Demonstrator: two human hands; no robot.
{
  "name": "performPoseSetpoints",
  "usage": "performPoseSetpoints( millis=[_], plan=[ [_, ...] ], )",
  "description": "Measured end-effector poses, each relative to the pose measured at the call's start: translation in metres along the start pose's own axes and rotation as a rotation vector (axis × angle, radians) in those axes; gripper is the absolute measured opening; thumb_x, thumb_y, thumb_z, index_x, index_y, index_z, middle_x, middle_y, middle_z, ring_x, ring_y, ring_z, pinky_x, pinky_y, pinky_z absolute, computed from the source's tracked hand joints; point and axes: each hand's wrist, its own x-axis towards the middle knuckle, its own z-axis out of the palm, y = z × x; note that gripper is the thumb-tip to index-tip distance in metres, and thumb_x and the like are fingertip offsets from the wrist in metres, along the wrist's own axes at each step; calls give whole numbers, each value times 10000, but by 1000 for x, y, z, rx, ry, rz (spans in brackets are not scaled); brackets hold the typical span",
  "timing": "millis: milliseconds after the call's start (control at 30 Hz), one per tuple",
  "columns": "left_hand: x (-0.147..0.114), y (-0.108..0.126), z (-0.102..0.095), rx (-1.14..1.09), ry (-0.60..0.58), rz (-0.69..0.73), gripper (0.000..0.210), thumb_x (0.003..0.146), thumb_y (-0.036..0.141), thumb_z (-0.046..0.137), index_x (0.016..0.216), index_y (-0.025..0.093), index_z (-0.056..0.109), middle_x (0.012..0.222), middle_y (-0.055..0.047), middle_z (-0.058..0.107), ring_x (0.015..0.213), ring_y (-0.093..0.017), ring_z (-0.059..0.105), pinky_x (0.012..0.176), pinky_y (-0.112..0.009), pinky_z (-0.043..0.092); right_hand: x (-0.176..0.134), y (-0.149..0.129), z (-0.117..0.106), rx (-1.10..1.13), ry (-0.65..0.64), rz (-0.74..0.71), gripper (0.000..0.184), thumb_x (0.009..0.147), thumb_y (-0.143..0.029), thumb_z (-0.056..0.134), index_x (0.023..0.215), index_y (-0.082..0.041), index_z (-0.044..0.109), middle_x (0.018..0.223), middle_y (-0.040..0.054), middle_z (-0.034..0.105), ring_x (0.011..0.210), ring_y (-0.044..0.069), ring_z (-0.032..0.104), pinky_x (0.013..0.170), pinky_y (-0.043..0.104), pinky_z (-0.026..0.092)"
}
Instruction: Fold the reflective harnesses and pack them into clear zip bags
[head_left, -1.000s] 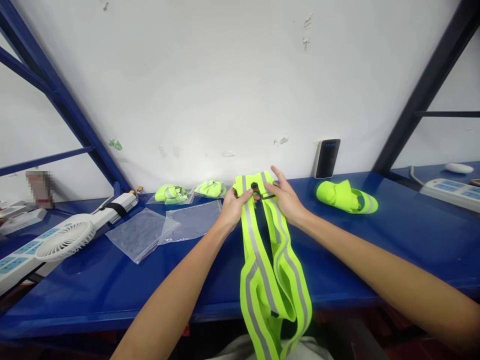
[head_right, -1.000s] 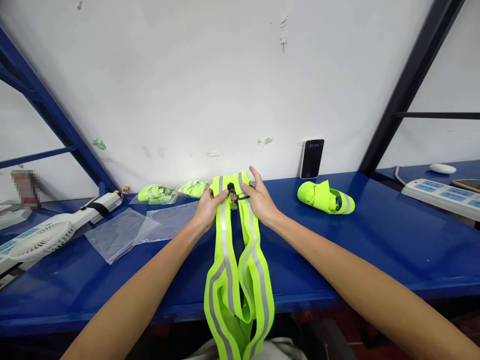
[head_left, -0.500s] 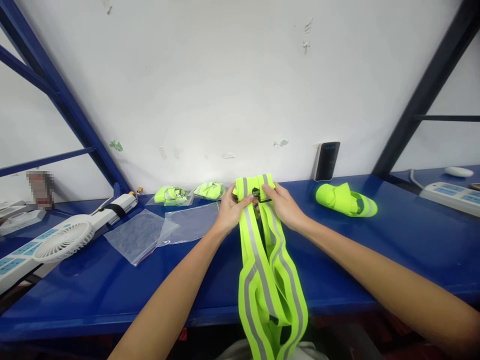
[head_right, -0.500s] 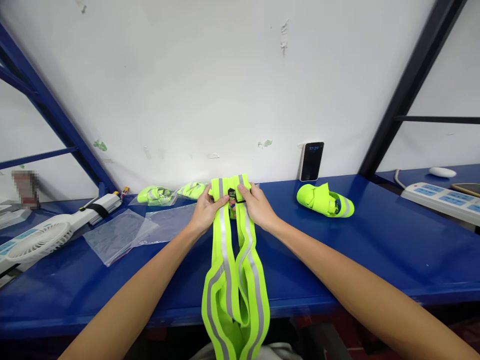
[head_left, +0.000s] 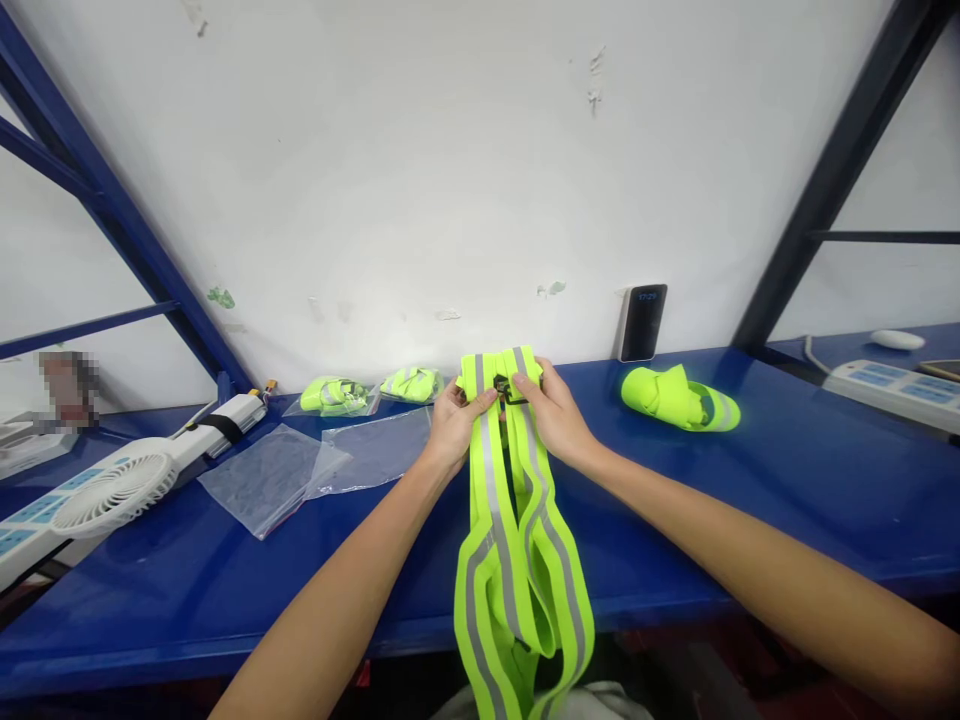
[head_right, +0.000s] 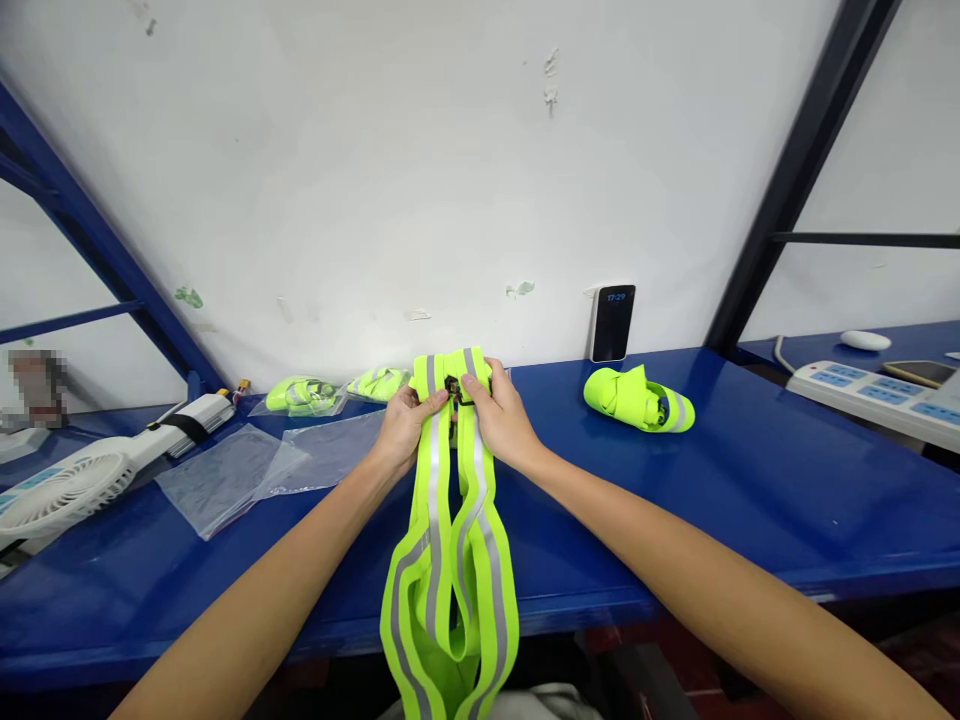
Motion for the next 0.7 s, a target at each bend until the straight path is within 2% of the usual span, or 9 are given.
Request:
performPoseSetpoints(
  millis=[100,167,267,367,433,533,633,700],
  plan=[
    [4,-3,-2,31,47,99,536,583,335,872,995,185,564,878,-23,691,671,-165,677,655,-314,576,4,-1,-4,-79,-2,-79,317,870,-391,618,1170,-315,552,1117,12,670,1091,251,597,913,399,512],
    [7,-4,-5,67,81,178,532,591,318,870,1010,195,565,905,-23,693,761,-171,684,711,-298,569,7,-5,-7,-116,-69,-93,323,901,-381,585,1212,-312,533,1183,8,657,1153,239,575,1003,411,453],
    [10,-3,-10,127,64,243,512,625,304,854,1041,195,576,945,-32,691,828,-169,676,760,-284,559,9,-14,-10,-145,-181,-83,347,915,-358,577,1253,-303,525,1279,11,626,1208,230,553,1075,421,387],
    [10,-2,-12,161,47,265,476,690,338,813,1076,213,564,977,-30,676,820,-160,670,720,-266,562,7,-20,-9,-41,-231,-19,410,882,-330,620,1280,-320,521,1241,10,648,1101,226,624,997,410,467],
    [9,-4,-13,162,17,244,469,737,375,777,1112,236,530,973,-18,663,758,-144,664,662,-255,561,5,-21,-5,88,-247,30,442,860,-325,639,1284,-341,516,1148,2,682,930,216,684,872,402,544],
    [8,-10,-13,158,-56,198,463,799,413,721,1153,260,466,950,1,640,645,-107,629,624,-254,559,3,-20,-1,182,-233,42,431,832,-324,669,1246,-333,548,1041,-5,703,777,193,697,765,370,581],
    [10,-17,-16,154,-86,199,439,829,413,694,1154,257,444,992,-7,627,711,-110,639,712,-280,569,3,-16,-2,126,-232,43,427,845,-349,656,1255,-320,538,1019,2,706,733,188,693,724,361,587],
    [11,-20,-17,148,-87,215,434,829,398,697,1154,254,448,1030,-18,624,815,-131,654,790,-300,565,6,-10,-5,62,-238,1,420,866,-359,631,1270,-320,523,1082,10,697,797,200,698,784,385,583]
  ],
)
